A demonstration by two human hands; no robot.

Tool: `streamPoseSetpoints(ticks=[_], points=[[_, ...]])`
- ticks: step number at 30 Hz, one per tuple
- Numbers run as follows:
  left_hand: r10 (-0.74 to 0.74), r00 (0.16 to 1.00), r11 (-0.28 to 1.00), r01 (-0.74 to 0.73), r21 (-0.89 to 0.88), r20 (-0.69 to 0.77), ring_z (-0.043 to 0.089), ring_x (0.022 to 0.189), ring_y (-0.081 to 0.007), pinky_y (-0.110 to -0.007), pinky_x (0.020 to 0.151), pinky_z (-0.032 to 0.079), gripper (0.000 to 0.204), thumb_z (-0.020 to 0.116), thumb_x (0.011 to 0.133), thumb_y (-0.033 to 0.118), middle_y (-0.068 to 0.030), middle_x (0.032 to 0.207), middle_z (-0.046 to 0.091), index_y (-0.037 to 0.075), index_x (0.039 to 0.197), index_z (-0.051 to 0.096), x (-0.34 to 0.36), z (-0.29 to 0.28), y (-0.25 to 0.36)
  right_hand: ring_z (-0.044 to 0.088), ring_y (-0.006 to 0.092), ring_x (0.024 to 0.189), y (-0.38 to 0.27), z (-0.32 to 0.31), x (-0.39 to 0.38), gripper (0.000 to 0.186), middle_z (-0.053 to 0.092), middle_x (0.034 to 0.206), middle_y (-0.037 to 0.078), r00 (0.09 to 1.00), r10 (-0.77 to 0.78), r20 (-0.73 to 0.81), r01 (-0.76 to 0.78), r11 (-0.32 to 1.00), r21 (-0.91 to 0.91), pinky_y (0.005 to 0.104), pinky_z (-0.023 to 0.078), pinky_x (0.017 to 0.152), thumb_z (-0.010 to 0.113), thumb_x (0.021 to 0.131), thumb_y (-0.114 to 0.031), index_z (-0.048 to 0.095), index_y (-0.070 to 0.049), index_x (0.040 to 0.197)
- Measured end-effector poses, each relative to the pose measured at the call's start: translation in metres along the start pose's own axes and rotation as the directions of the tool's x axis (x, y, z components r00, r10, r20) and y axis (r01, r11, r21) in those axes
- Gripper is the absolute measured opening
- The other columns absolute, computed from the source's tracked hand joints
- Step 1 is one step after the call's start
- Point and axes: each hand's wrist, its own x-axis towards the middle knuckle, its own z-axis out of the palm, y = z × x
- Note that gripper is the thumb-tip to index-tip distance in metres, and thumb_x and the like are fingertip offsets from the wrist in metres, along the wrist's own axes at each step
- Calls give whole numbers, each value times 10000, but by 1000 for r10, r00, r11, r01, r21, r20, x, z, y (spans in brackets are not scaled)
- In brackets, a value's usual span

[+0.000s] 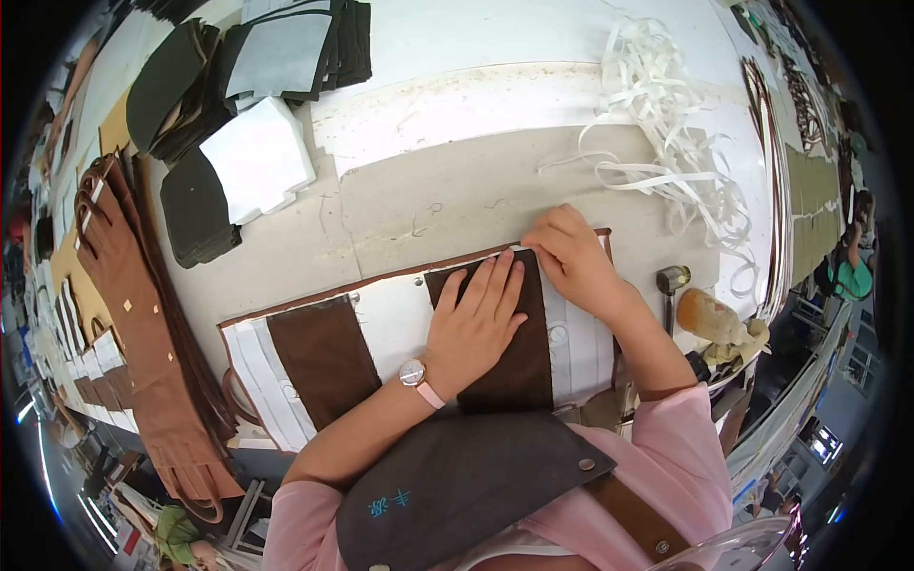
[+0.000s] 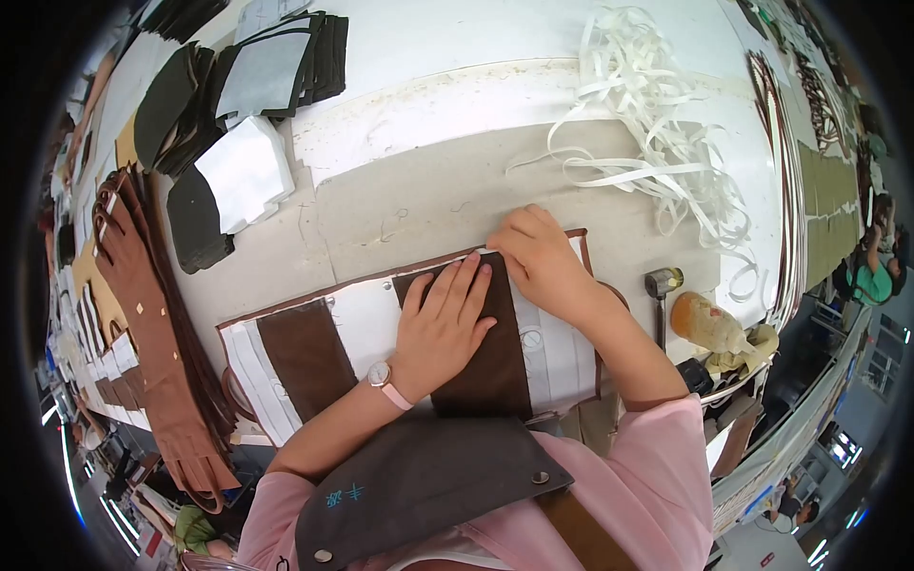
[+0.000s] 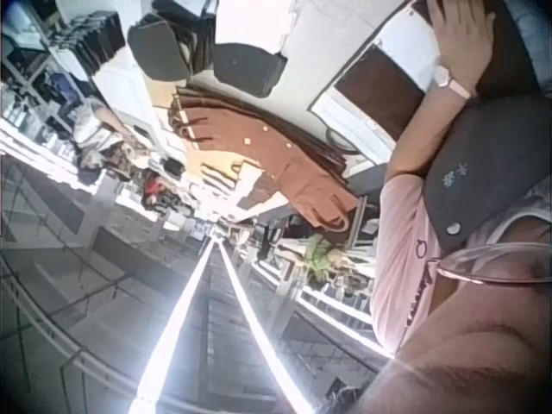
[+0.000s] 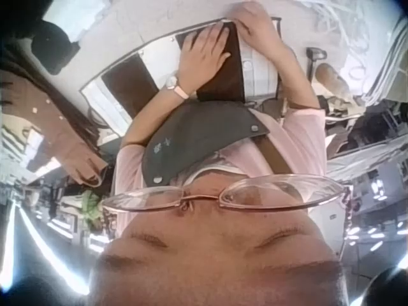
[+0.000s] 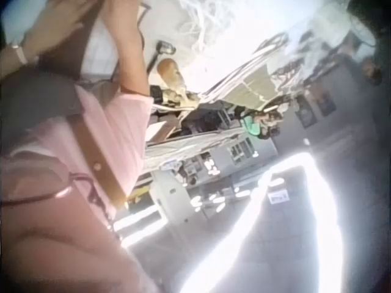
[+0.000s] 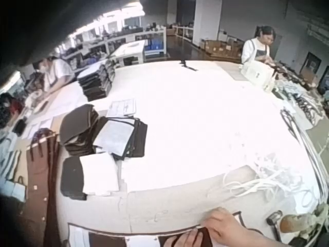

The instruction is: The recorder is assembling and gluing leather components to make bags at a workshop table.

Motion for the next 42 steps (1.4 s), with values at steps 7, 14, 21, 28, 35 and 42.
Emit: streamPoseSetpoints(ticks=[7, 14, 21, 28, 35, 42], points=[[1, 1000, 1000, 0, 20, -24, 458, 1299, -243, -479, 1099, 324, 580, 625, 895, 371, -123, 1455, 495, 38, 1363, 542, 1, 3, -1, 547, 314, 885, -7, 3, 6, 230, 589, 936, 103, 998, 47, -36, -44, 997, 59, 398, 459, 765, 632, 746, 109, 635, -26, 933], [28, 999, 999, -27, 32, -39, 466, 1272, -276, -513, 1098, 345, 587, 634, 890, 355, -140, 1383, 523, 16, 1359, 537, 4, 3, -2, 568, 300, 953, -6, 0, -4, 260, 601, 993, 97, 986, -134, 97, 147, 979, -142, 386, 484, 831, 650, 713, 75, 655, -5, 960], [-11, 996, 1000, 13, 21, -88, 507, 1132, -266, -463, 1027, 407, 544, 694, 845, 298, -124, 1187, 540, 10, 1294, 585, 15, 2, -8, 556, 304, 920, -8, -2, -7, 205, 595, 933, 99, 999, -42, -5, 40, 976, -216, 390, 484, 812, 677, 721, 8, 638, -21, 921], [-7, 992, 998, 15, 66, -128, 518, 1092, -252, -426, 994, 416, 511, 683, 852, 293, -109, 1155, 549, 9, 1269, 600, 18, 5, -7, 545, 334, 919, 2, -25, -12, 172, 583, 931, 124, 977, 212, -19, -212, 977, -10, 408, 474, 805, 639, 782, 70, 624, -24, 926], [27, 995, 1000, -27, 1, -97, 515, 1098, -253, -416, 997, 413, 532, 670, 868, 280, -99, 1166, 532, 33, 1328, 565, 22, 6, -10, 547, 328, 928, 1, -18, -12, 211, 584, 970, 121, 984, 175, -21, -176, 983, -54, 383, 476, 798, 636, 767, 105, 632, -17, 939], [1, 996, 1000, -2, -11, -85, 526, 1049, -243, -393, 932, 430, 497, 667, 865, 247, -88, 1107, 529, 61, 1318, 580, 30, 4, -11, 569, 304, 956, 4, -19, -20, 234, 599, 980, 101, 998, -57, 36, 65, 962, -266, 385, 502, 813, 645, 706, 50, 652, -5, 933]])
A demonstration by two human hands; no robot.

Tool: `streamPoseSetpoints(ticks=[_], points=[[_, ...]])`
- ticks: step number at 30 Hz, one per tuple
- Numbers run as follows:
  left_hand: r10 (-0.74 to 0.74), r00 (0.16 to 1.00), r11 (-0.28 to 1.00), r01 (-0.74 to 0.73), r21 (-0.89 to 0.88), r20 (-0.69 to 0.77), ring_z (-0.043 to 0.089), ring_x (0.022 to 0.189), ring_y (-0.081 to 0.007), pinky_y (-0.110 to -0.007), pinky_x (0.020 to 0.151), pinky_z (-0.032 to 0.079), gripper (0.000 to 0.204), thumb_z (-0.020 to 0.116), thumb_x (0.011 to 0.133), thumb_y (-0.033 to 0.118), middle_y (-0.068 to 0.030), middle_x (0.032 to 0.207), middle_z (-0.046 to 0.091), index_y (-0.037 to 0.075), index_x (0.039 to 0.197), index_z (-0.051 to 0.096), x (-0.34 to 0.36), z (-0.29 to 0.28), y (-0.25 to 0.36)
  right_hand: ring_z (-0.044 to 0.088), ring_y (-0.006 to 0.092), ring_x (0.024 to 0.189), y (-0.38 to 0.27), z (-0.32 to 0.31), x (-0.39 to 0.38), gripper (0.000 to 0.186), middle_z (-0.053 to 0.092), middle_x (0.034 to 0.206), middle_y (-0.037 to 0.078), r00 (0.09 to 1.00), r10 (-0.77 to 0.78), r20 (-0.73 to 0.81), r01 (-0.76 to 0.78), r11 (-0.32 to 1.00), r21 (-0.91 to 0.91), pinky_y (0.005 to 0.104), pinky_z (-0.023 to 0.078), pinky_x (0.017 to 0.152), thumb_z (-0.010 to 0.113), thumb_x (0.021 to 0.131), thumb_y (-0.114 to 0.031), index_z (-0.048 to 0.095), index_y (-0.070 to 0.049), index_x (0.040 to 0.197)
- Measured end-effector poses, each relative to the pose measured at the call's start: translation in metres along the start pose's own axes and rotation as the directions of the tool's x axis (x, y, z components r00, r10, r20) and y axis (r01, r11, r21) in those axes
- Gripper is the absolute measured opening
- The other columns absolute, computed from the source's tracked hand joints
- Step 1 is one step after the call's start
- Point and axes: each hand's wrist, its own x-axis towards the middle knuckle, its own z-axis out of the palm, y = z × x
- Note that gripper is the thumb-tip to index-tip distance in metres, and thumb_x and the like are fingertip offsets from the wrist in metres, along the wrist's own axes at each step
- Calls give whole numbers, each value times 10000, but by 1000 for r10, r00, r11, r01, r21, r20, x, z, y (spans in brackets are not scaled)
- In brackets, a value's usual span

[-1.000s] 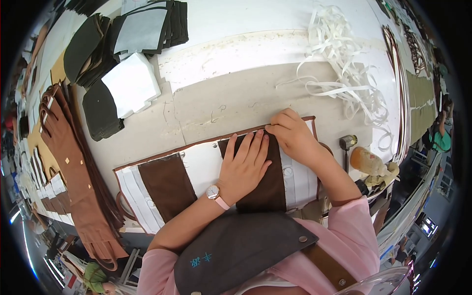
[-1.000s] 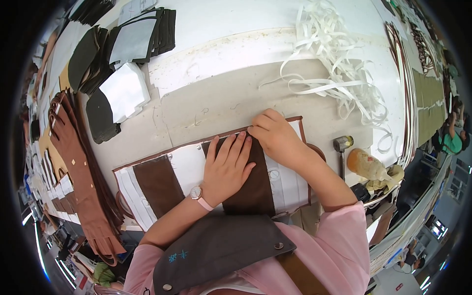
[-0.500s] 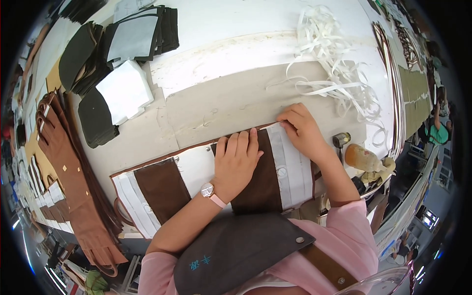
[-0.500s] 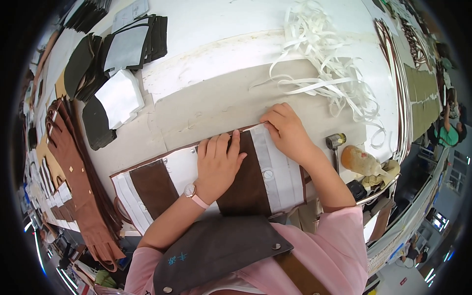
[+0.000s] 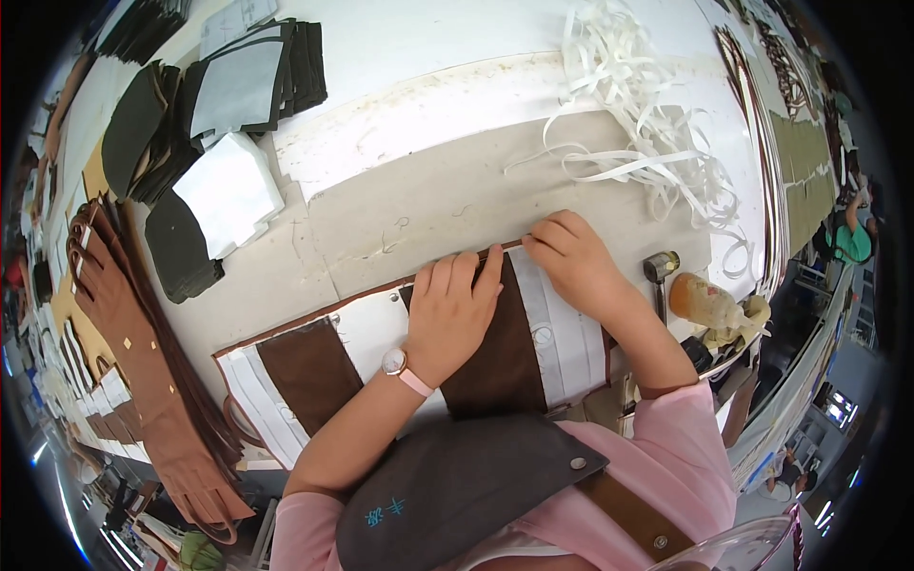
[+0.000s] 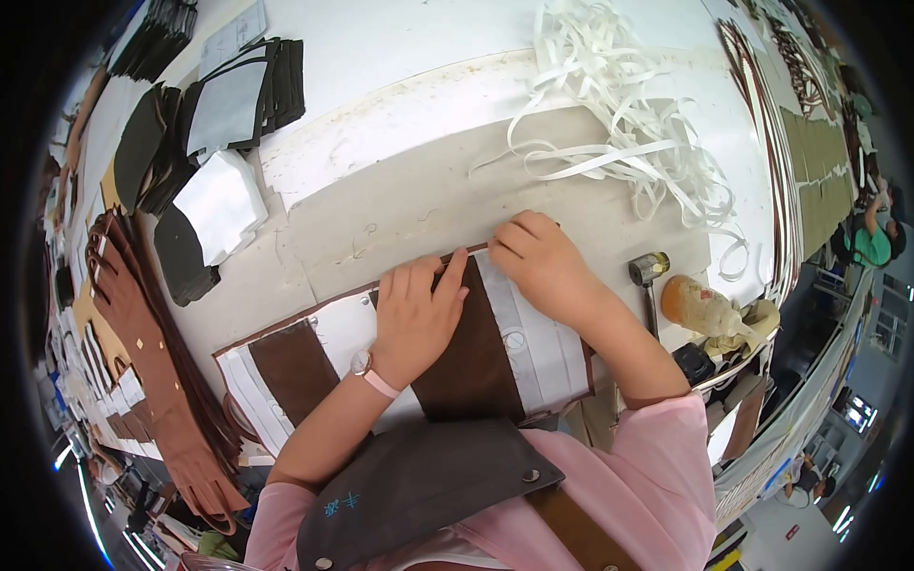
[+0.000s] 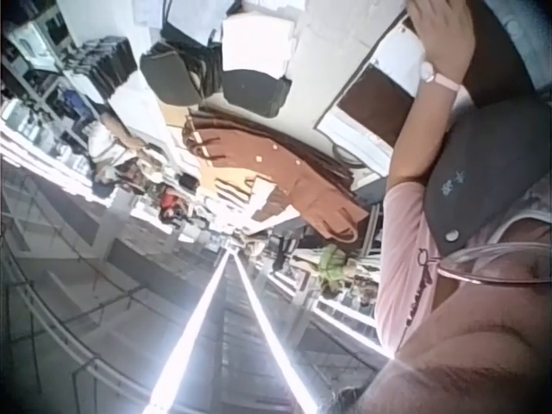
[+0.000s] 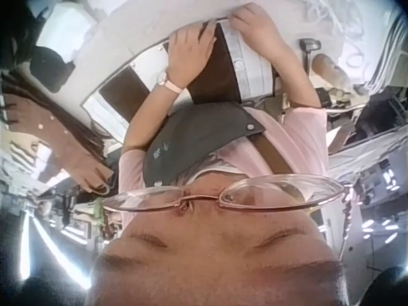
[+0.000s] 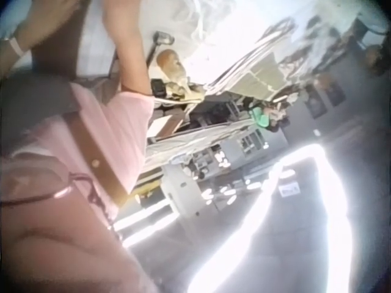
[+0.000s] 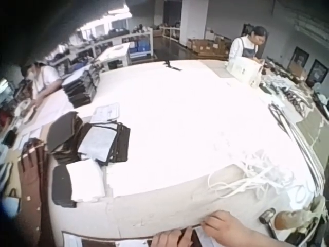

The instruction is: The recorder is assembling and gluing leather components to make bags at a workshop table.

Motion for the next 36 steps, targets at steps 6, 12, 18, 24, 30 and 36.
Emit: streamPoseSetpoints(ticks=[6, 12, 18, 24, 30, 36], points=[[70, 997, 997, -71, -28, -38, 539, 931, -253, -379, 810, 435, 450, 704, 818, 104, -83, 1039, 534, 80, 1259, 619, 1, 1, -10, 577, 288, 988, -5, -8, 2, 230, 606, 1001, 95, 994, -84, 66, 90, 991, -98, 384, 503, 847, 635, 708, 10, 644, 3, 938], [126, 990, 991, -129, -40, -60, 549, 965, -253, -372, 835, 464, 372, 562, 856, 100, -100, 1041, 546, 36, 1217, 621, -2, 5, -13, 551, 276, 960, 0, 3, 1, 203, 582, 972, 86, 999, 44, -15, -43, 999, 30, 384, 477, 858, 619, 702, -38, 640, -28, 904], [37, 996, 994, -46, -104, -79, 546, 898, -246, -377, 788, 451, 453, 743, 803, 151, -74, 988, 526, 81, 1237, 637, 6, -3, -7, 559, 278, 942, -2, 4, 0, 229, 589, 958, 74, 997, -68, -29, 67, 997, -49, 373, 476, 841, 641, 710, 1, 661, -37, 935], [73, 994, 997, -71, -27, 84, 543, 916, -249, -374, 788, 451, 427, 641, 842, 115, -73, 980, 528, 74, 1268, 628, 11, -4, -9, 570, 307, 901, 1, 3, -3, 228, 601, 959, 96, 990, 120, -72, -111, 987, 116, 393, 488, 773, 682, 742, 55, 669, -17, 958], [172, 984, 973, -178, -150, -49, 551, 904, -235, -350, 794, 466, 435, 597, 831, 74, -64, 952, 524, 72, 1265, 626, 20, 5, -11, 558, 329, 927, 4, -4, -1, 230, 604, 965, 106, 971, 235, -50, -224, 960, 168, 405, 478, 809, 670, 748, 67, 643, -24, 957], [154, 988, 979, -155, -132, -22, 545, 875, -221, -342, 780, 471, 462, 604, 816, 77, -58, 933, 513, 90, 1278, 625, 22, 8, -9, 561, 305, 930, 8, -4, -5, 238, 604, 960, 89, 996, 92, -10, -92, 995, 42, 380, 483, 811, 666, 715, 39, 653, -20, 945]])
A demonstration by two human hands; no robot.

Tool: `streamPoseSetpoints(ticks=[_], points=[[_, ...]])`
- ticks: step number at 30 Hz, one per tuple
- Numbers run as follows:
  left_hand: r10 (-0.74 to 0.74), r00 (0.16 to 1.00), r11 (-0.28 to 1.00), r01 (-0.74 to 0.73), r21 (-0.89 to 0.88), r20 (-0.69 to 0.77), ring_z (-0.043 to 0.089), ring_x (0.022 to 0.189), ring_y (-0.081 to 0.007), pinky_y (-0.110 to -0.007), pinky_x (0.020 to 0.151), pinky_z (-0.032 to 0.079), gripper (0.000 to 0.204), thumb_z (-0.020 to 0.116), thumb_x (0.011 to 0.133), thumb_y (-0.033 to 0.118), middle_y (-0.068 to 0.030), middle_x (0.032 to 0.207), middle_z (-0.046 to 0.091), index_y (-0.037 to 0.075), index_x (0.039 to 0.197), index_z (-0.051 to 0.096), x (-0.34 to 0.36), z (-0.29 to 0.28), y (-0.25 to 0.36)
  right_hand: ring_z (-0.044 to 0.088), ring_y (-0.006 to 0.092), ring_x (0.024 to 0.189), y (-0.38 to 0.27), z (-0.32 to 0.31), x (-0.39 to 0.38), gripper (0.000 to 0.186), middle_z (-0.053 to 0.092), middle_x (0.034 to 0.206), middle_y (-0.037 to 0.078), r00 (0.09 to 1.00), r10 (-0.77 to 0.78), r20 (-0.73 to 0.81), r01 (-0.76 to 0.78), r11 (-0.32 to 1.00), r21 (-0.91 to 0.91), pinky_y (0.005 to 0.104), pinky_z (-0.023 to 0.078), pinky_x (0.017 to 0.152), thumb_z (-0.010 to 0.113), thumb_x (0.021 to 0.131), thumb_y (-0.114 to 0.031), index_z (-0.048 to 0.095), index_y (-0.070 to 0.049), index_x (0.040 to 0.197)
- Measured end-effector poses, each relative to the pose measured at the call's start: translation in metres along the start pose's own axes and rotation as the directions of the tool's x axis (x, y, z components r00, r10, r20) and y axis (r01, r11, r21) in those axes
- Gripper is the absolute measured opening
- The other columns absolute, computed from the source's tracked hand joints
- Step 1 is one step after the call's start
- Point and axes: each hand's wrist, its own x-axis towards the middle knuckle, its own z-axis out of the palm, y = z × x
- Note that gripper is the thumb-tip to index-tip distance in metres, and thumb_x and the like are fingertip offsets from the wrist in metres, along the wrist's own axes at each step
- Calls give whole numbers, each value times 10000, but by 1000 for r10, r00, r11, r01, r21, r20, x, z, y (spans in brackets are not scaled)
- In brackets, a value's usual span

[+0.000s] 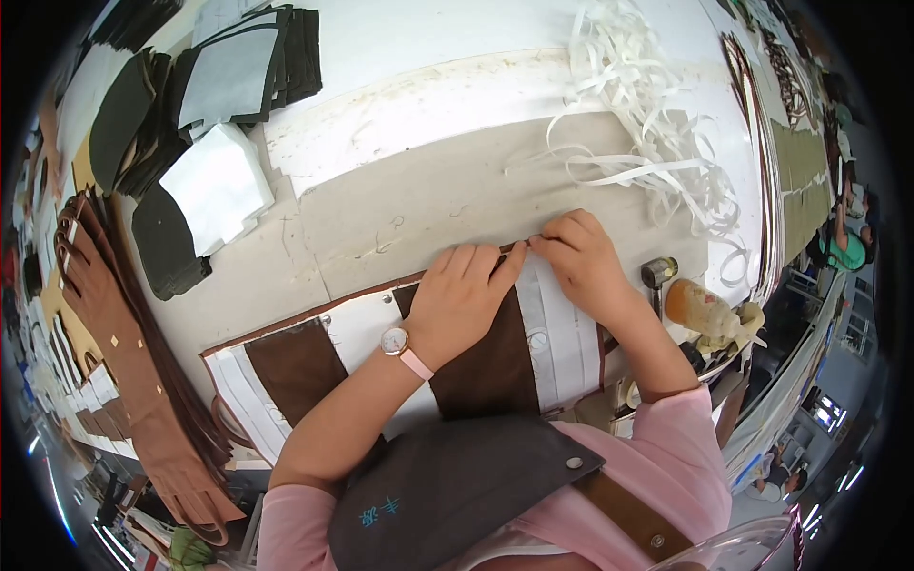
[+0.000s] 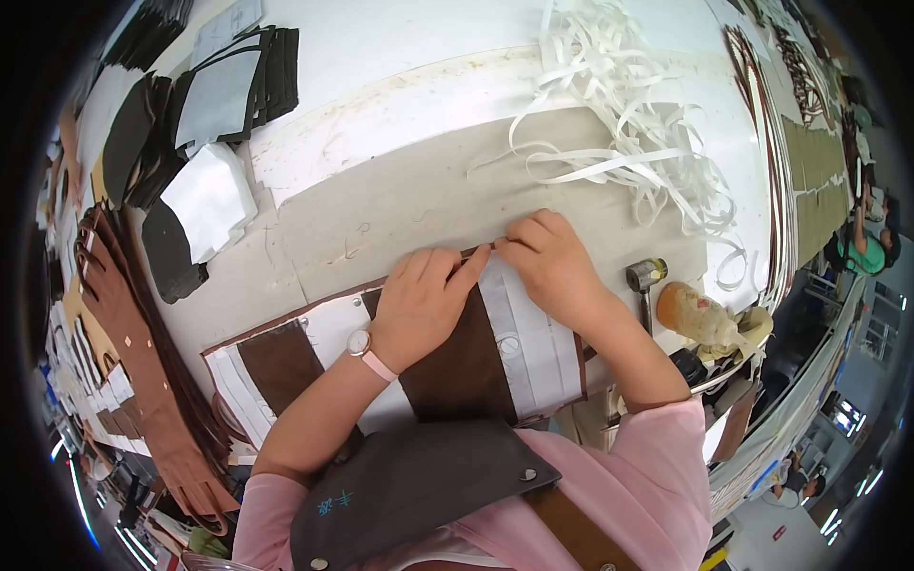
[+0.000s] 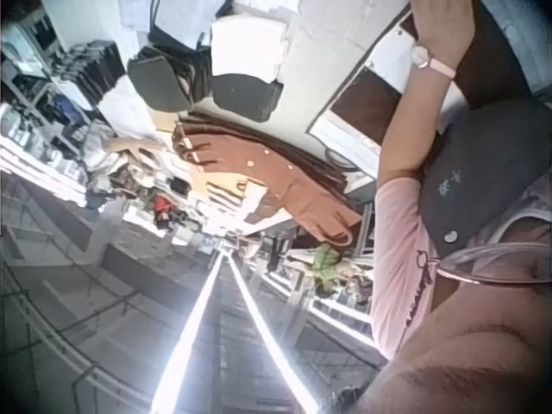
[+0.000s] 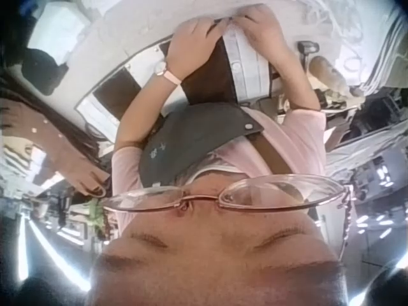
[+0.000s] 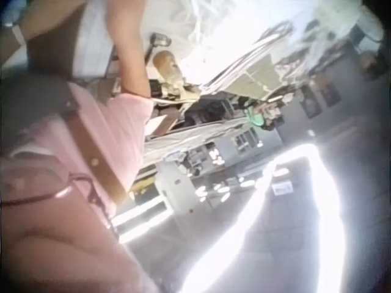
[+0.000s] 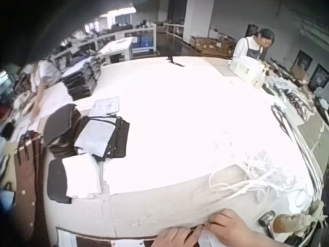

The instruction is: The recorder is assembling and gluing leather components to make bags at a workshop table.

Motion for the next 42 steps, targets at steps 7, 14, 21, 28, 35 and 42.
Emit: streamPoseSetpoints(ticks=[7, 14, 21, 28, 35, 42], points=[[83, 995, 993, -88, 84, 61, 532, 835, -208, -323, 735, 462, 477, 567, 820, 99, -50, 898, 497, 84, 1295, 607, 8, -2, -4, 583, 319, 915, -4, 1, -7, 225, 608, 967, 114, 997, 33, -70, -36, 998, -42, 392, 505, 793, 656, 728, 36, 644, -13, 947], [125, 991, 992, -127, 27, 51, 537, 796, -210, -322, 673, 466, 515, 589, 808, 86, -42, 868, 494, 105, 1323, 610, 6, -1, -10, 603, 352, 922, -7, -2, -12, 228, 608, 982, 145, 959, 253, -127, -243, 966, 86, 416, 517, 784, 661, 779, 70, 625, -5, 992], [128, 991, 991, -130, 43, 43, 523, 744, -190, -315, 640, 466, 517, 591, 810, 75, -31, 810, 447, 148, 1321, 617, 15, -1, -8, 607, 334, 918, -2, -1, -17, 253, 614, 985, 133, 968, 207, -141, -199, 978, 68, 400, 521, 781, 664, 737, 77, 654, -12, 974], [115, 989, 987, -123, 99, 88, 525, 716, -194, -318, 594, 477, 441, 588, 801, 76, -39, 794, 428, 193, 1223, 640, 24, -2, -6, 592, 305, 937, -2, -6, -20, 328, 614, 1011, 110, 988, 136, -77, -138, 990, -14, 374, 521, 803, 636, 685, 82, 681, -18, 995], [124, 981, 978, -147, 146, 152, 540, 796, -206, -323, 661, 488, 471, 585, 811, 98, -52, 867, 487, 160, 1278, 597, 19, -2, -4, 593, 316, 924, -7, -7, -19, 344, 607, 1007, 120, 994, 81, -72, -84, 996, -39, 380, 519, 793, 655, 699, 81, 689, -5, 1030], [98, 984, 986, -115, 118, 146, 527, 820, -218, -342, 687, 471, 475, 582, 807, 83, -54, 854, 471, 152, 1276, 616, 10, -1, -2, 589, 318, 959, -4, -2, -24, 389, 612, 1031, 122, 985, 114, -130, -114, 993, 8, 389, 519, 819, 617, 681, 79, 678, -2, 1056]])
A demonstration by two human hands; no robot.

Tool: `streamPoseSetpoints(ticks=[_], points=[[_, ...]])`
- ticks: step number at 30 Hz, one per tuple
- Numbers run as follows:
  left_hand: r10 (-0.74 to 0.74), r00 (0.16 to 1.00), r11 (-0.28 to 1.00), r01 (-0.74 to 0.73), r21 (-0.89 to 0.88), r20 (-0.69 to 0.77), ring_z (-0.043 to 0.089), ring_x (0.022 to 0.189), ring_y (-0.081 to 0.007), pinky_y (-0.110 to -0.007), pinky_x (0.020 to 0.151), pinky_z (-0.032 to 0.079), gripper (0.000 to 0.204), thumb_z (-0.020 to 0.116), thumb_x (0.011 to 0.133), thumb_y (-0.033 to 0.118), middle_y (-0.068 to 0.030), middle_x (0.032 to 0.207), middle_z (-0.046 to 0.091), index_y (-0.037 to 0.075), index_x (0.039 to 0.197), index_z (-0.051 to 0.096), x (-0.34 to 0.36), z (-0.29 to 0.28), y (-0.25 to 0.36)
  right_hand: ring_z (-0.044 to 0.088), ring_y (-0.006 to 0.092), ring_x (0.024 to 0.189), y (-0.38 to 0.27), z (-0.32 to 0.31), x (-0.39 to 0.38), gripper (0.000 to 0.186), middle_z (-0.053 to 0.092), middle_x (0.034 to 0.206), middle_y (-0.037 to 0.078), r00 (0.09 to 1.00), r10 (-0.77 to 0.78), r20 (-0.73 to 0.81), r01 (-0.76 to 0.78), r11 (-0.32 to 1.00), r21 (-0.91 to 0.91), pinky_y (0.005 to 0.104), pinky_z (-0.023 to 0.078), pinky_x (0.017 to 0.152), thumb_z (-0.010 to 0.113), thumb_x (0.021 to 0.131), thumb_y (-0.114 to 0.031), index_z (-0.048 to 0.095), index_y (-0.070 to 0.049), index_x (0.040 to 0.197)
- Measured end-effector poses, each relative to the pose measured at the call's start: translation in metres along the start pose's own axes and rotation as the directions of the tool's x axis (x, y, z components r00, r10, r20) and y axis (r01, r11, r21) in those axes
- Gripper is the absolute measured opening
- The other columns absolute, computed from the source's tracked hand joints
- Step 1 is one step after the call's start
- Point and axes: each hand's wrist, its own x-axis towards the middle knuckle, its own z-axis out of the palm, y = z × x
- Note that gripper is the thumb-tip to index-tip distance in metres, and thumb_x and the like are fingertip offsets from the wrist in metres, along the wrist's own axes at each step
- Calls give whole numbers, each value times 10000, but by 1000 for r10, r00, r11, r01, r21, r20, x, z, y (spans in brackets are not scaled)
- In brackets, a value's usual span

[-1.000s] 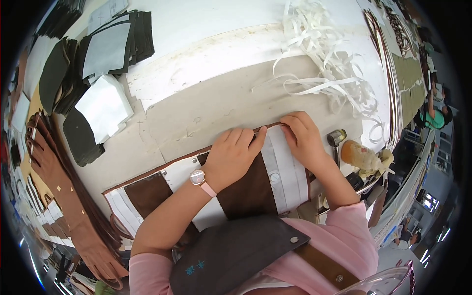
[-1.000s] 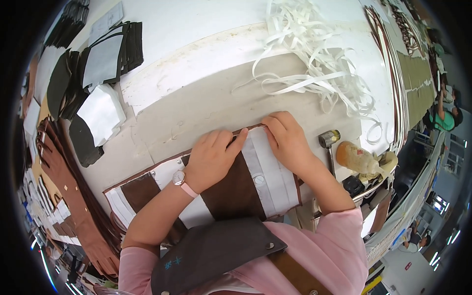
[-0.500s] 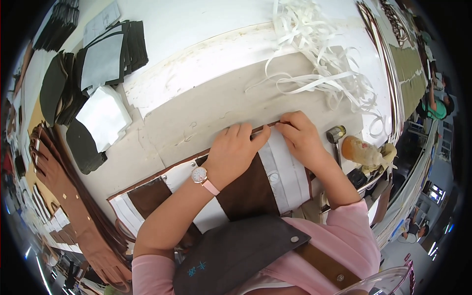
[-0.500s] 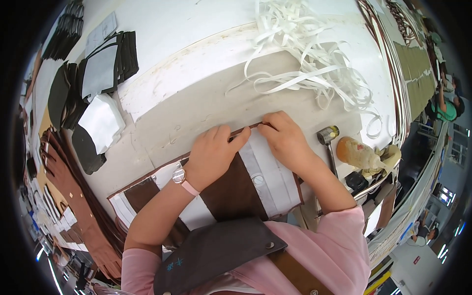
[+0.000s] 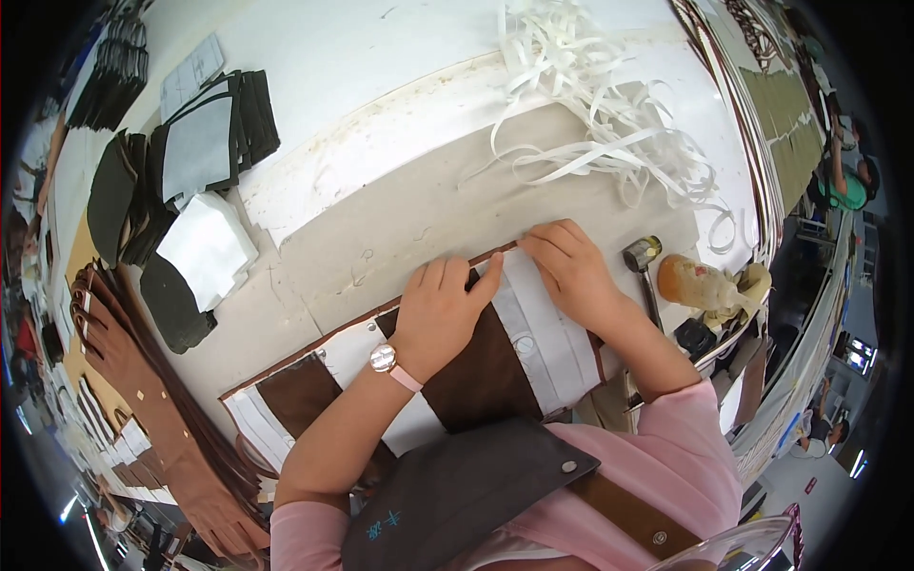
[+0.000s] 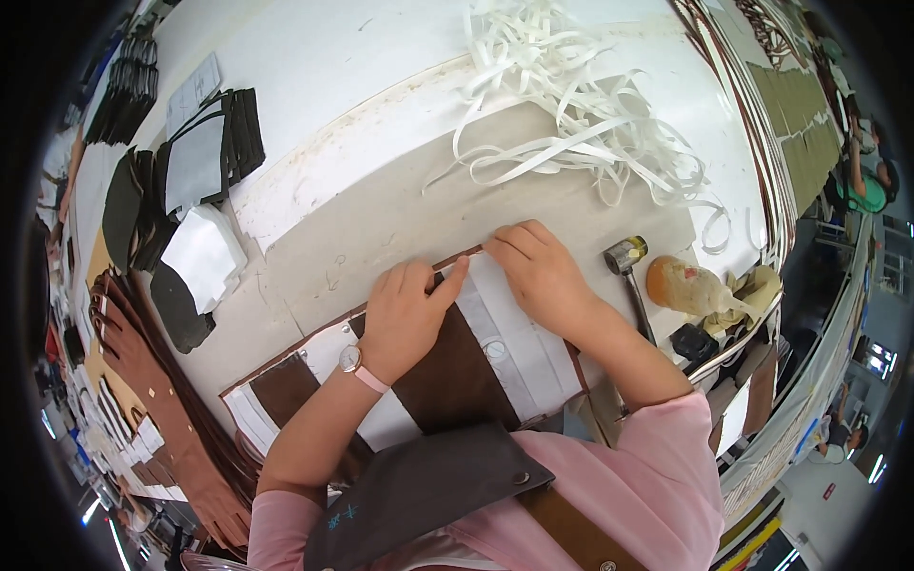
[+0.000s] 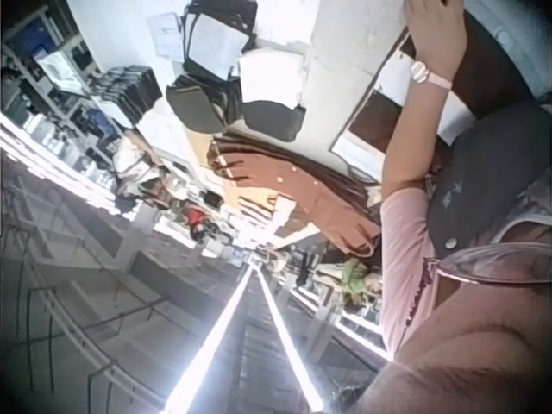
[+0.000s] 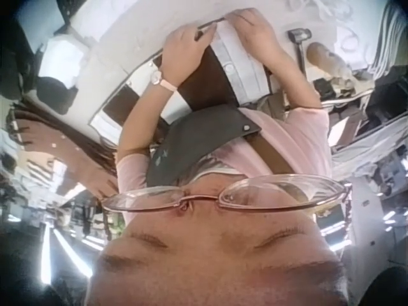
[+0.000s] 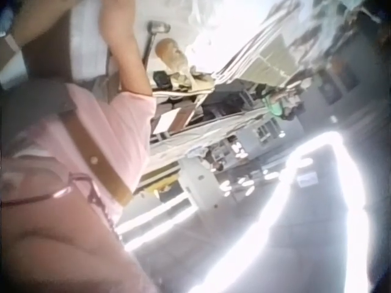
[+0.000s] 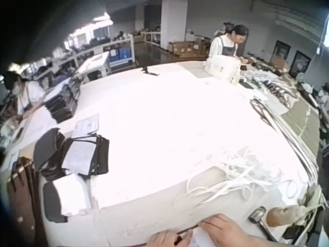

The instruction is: The recorder is assembling and gluing leather components to make bags at a workshop table.

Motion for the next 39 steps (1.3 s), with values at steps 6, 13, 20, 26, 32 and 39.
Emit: streamPoseSetpoints(ticks=[6, 13, 20, 26, 32, 39], points=[[-5, 990, 998, -3, -58, -139, 528, 780, -237, -372, 676, 452, 413, 684, 807, 95, -61, 892, 499, 104, 1219, 650, -8, 7, 2, 578, 317, 988, 0, 3, -5, 455, 620, 1063, 122, 999, -40, 15, 41, 995, -87, 391, 510, 855, 607, 658, 69, 667, -4, 1103], [-150, 981, 987, 141, -78, -122, 525, 1033, -292, -440, 910, 437, 483, 692, 863, 213, -131, 1122, 530, 45, 1303, 583, -26, 0, 26, 575, 295, 987, -2, 3, -4, 388, 639, 1067, 97, 990, -138, 16, 138, 980, -143, 362, 506, 862, 602, 695, 37, 709, -33, 1061], [-299, 954, 941, 299, 155, -23, 388, 1399, -320, -612, 1147, 221, 579, 641, 917, 347, -140, 1488, 440, 127, 1432, 495, -110, -22, 35, 576, 333, 1022, 9, 6, -39, 258, 639, 1075, 118, 983, -51, -177, 15, 980, -198, 411, 496, 891, 602, 724, 42, 694, -22, 957], [-613, 786, 764, 615, 194, -77, 335, 1432, -382, -617, 1154, 204, 594, 572, 962, 383, -208, 1547, 358, 123, 1480, 444, -225, -49, 42, 517, 401, 1189, -8, -59, -96, 310, 597, 1158, 217, 895, 278, -347, -416, 800, -432, 482, 423, 1030, 563, 807, -16, 648, 12, 1103], [-600, 780, 754, 626, 201, -179, 310, 1444, -385, -590, 1176, 173, 597, 556, 970, 389, -209, 1552, 351, 111, 1485, 437, -251, -38, 47, 458, 425, 1294, 3, -81, -107, 374, 582, 1272, 217, 918, 270, -291, -383, 410, -828, 539, 303, 1131, 487, 911, -94, 622, -9, 1250], [-579, 778, 775, 618, 131, -243, 332, 1434, -369, -566, 1182, 184, 543, 537, 976, 377, -186, 1535, 392, 99, 1441, 498, -250, -29, 44, 507, 356, 1263, 31, -103, -123, 386, 618, 1260, 147, 741, 653, -154, -342, 170, -924, 587, 295, 1085, 535, 918, -181, 618, -55, 1273]])
